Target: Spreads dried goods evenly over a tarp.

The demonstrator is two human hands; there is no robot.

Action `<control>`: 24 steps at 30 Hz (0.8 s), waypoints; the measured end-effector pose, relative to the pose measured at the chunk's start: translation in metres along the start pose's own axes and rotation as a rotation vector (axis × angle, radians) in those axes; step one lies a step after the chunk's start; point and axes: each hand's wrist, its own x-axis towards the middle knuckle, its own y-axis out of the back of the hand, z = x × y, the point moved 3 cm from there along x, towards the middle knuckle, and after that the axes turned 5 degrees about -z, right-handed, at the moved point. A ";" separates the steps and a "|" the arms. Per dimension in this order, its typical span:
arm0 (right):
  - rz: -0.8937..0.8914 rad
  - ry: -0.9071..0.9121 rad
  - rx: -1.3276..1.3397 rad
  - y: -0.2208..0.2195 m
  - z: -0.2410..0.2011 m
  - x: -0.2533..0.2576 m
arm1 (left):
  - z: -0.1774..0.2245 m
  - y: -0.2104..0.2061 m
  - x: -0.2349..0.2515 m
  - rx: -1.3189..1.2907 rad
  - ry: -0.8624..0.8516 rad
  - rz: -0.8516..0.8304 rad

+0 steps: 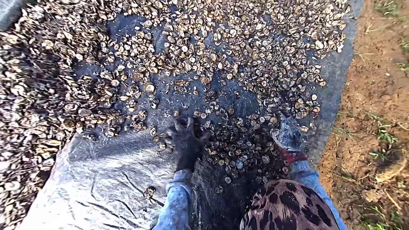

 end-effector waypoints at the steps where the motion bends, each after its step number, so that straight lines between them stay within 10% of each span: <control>1: -0.055 -0.034 -0.065 -0.008 0.000 0.005 | 0.020 -0.008 -0.010 0.024 -0.031 -0.021; 5: -0.097 -0.031 -0.105 -0.030 -0.038 0.006 | 0.085 -0.034 -0.020 -0.124 -0.266 -0.192; 12: -0.069 0.019 0.440 0.041 -0.083 0.079 | 0.092 0.045 0.055 -0.902 -0.374 0.118; 18: -0.137 0.185 0.330 0.068 -0.133 0.145 | 0.065 0.070 0.027 -0.448 -0.434 0.090; 24: -0.086 0.320 -0.045 0.029 -0.128 0.116 | 0.102 0.082 0.159 0.042 -0.407 0.071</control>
